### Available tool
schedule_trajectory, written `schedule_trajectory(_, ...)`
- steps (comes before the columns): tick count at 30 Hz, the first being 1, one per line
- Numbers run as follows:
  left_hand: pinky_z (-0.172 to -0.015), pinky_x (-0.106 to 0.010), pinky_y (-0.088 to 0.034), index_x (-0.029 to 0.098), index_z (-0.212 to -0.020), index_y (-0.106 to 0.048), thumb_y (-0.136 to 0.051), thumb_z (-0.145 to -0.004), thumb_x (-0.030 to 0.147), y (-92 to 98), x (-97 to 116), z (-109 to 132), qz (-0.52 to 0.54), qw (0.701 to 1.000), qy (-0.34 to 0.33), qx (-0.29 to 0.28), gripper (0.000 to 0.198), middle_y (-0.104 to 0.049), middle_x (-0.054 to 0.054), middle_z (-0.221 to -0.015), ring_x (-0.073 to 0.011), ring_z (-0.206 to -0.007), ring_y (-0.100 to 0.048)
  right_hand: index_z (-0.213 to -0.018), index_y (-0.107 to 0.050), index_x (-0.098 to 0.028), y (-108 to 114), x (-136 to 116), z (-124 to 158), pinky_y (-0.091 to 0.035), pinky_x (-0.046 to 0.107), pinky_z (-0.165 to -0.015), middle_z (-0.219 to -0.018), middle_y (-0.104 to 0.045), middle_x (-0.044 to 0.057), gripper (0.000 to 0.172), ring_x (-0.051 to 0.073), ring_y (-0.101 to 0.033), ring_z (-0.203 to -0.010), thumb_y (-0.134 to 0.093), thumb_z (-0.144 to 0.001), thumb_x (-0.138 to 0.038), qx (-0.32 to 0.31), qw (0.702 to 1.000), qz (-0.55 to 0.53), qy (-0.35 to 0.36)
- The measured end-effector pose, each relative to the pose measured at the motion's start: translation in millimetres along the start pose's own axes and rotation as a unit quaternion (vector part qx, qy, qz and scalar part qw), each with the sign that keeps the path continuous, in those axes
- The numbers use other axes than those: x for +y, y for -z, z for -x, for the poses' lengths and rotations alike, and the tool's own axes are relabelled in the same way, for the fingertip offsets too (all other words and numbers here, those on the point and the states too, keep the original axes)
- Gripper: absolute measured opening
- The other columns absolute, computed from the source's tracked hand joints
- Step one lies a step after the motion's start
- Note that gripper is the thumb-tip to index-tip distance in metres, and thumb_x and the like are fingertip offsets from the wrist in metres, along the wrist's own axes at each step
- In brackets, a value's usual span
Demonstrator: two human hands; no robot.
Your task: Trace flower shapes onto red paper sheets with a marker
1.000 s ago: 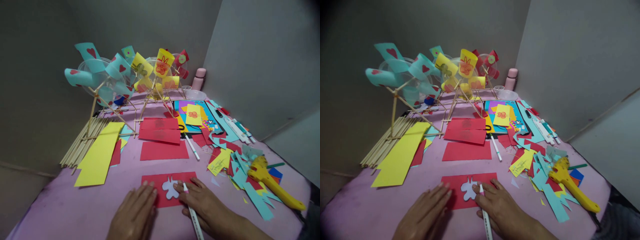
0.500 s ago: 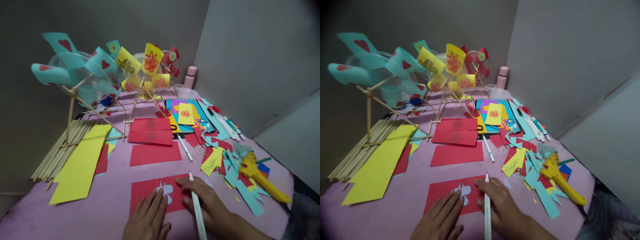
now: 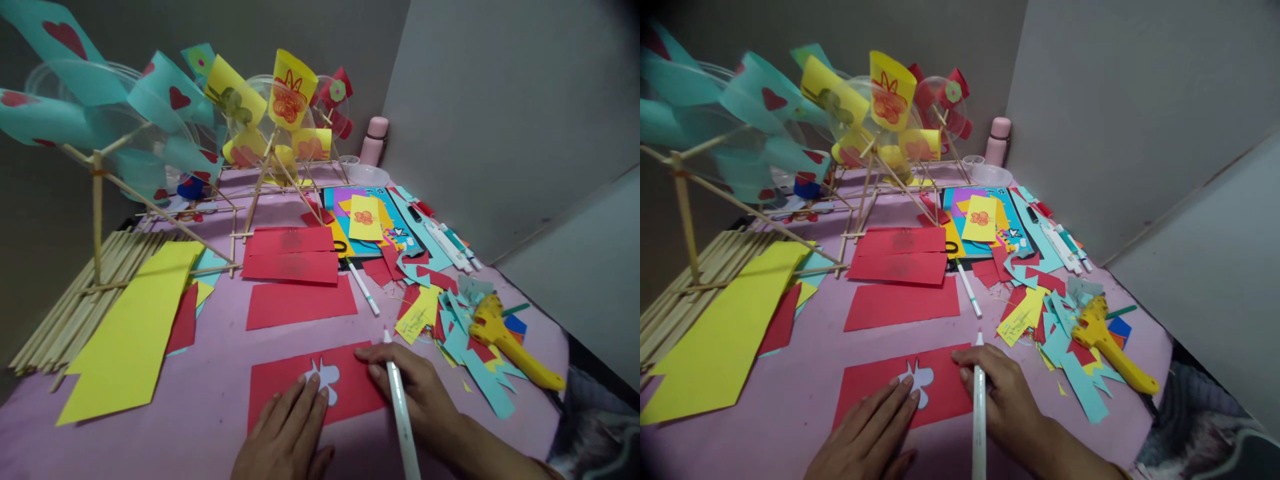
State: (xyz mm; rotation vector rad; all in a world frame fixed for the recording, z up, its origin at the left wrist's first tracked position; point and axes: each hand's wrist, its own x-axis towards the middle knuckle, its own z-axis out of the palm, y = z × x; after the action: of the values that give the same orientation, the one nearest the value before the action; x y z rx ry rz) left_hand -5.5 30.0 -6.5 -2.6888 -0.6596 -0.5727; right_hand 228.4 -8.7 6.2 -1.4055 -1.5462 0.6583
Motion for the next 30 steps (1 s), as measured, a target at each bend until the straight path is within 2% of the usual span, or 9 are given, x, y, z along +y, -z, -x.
schedule_trajectory(4, -0.079, -0.029, -0.051, 0.017, -0.118, -0.059, -0.037, -0.095, 0.035, -4.2, 1.3, 2.5, -0.01, 1.0, -0.006, 0.002, 0.036, -0.063, -0.005, -0.121, -0.0198, -0.106, -0.06, -0.095, -0.062, -0.026, 3.0, 0.7, 1.5, -0.053, 0.03, -0.067, -0.092, -0.072, 0.004, 0.01, 0.019, -0.067, -0.081, -0.055, -0.09, -0.021, 0.137, 0.988, -0.049, -0.059)
schedule_trajectory(6, -0.077, -0.03, -0.052, 0.017, -0.117, -0.059, -0.035, -0.096, 0.034, -5.7, 1.9, 2.5, -0.017, 1.0, -0.011, 0.004, 0.036, -0.064, -0.005, -0.12, -0.0199, -0.105, -0.061, -0.097, -0.06, -0.026, 3.2, 0.8, 2.3, -0.053, 0.03, -0.067, -0.094, -0.072, 0.004, 0.011, 0.02, -0.067, -0.083, -0.054, -0.09, -0.021, 0.147, 0.987, -0.044, -0.044)
schedule_trajectory(8, -0.077, -0.03, -0.052, 0.017, -0.116, -0.06, -0.034, -0.096, 0.033, -6.1, 2.0, 2.2, -0.019, 1.0, -0.016, 0.004, 0.036, -0.064, -0.004, -0.119, -0.0198, -0.104, -0.062, -0.098, -0.06, -0.025, 2.3, -0.2, 2.7, -0.054, 0.031, -0.07, -0.093, -0.072, 0.005, 0.013, 0.02, -0.067, -0.085, -0.054, -0.089, -0.019, 0.096, 0.995, -0.018, 0.005)
schedule_trajectory(10, -0.077, -0.03, -0.051, 0.017, -0.116, -0.06, -0.034, -0.096, 0.033, -5.4, 1.7, 1.8, -0.02, 1.0, -0.019, 0.004, 0.036, -0.065, -0.004, -0.119, -0.0197, -0.103, -0.062, -0.102, -0.059, -0.023, 0.8, -2.4, 2.4, -0.054, 0.033, -0.072, -0.092, -0.073, 0.007, 0.017, 0.02, -0.067, -0.081, -0.054, -0.088, -0.017, 0.02, 0.995, 0.042, 0.089)
schedule_trajectory(13, -0.078, -0.028, -0.05, 0.018, -0.115, -0.06, -0.036, -0.096, 0.033, -3.4, 1.0, 1.1, -0.023, 1.0, -0.016, 0.007, 0.035, -0.065, -0.003, -0.118, -0.0189, -0.103, -0.062, -0.105, -0.057, -0.02, -1.4, -5.9, 0.5, -0.053, 0.035, -0.076, -0.101, -0.073, 0.01, 0.018, 0.022, -0.067, -0.084, -0.054, -0.088, -0.019, -0.064, 0.966, 0.138, 0.207)
schedule_trajectory(16, -0.079, -0.027, -0.049, 0.018, -0.115, -0.06, -0.035, -0.096, 0.031, -1.7, 1.1, 0.5, -0.022, 1.0, -0.008, 0.01, 0.034, -0.065, -0.002, -0.118, -0.0178, -0.104, -0.061, -0.102, -0.056, -0.019, -3.0, -7.4, -2.6, -0.053, 0.036, -0.079, -0.115, -0.069, 0.011, 0.014, 0.024, -0.066, -0.094, -0.054, -0.09, -0.027, -0.131, 0.938, 0.186, 0.261)
schedule_trajectory(19, -0.078, -0.027, -0.05, 0.018, -0.114, -0.06, -0.033, -0.096, 0.028, -1.6, 2.3, 0.4, -0.02, 1.0, -0.001, 0.012, 0.035, -0.066, -0.002, -0.116, -0.0176, -0.102, -0.062, -0.111, -0.054, -0.018, -4.3, -7.9, -5.3, -0.053, 0.04, -0.081, -0.118, -0.068, 0.01, 0.025, 0.028, -0.064, -0.101, -0.052, -0.093, -0.035, -0.198, 0.91, 0.233, 0.281)
schedule_trajectory(22, -0.079, -0.026, -0.05, 0.017, -0.116, -0.059, -0.036, -0.095, 0.031, -1.3, 3.2, 1.6, 0.0, 1.0, 0.006, 0.006, 0.034, -0.065, -0.003, -0.117, -0.0182, -0.103, -0.061, -0.114, -0.055, -0.018, -5.0, -8.7, -6.6, -0.051, 0.041, -0.082, -0.117, -0.068, 0.011, 0.03, 0.028, -0.063, -0.105, -0.05, -0.093, -0.039, -0.242, 0.898, 0.257, 0.262)
schedule_trajectory(30, -0.084, -0.029, -0.054, 0.02, -0.121, -0.056, -0.041, -0.094, 0.031, 13.6, -12.4, 14.5, 0.051, 0.995, 0.08, -0.038, 0.033, -0.062, -0.003, -0.123, -0.0182, -0.11, -0.059, -0.11, -0.059, -0.017, -5.1, -7.6, -4.9, -0.046, 0.041, -0.087, -0.12, -0.066, 0.014, 0.025, 0.028, -0.061, -0.108, -0.049, -0.093, -0.033, -0.258, 0.905, 0.247, 0.232)
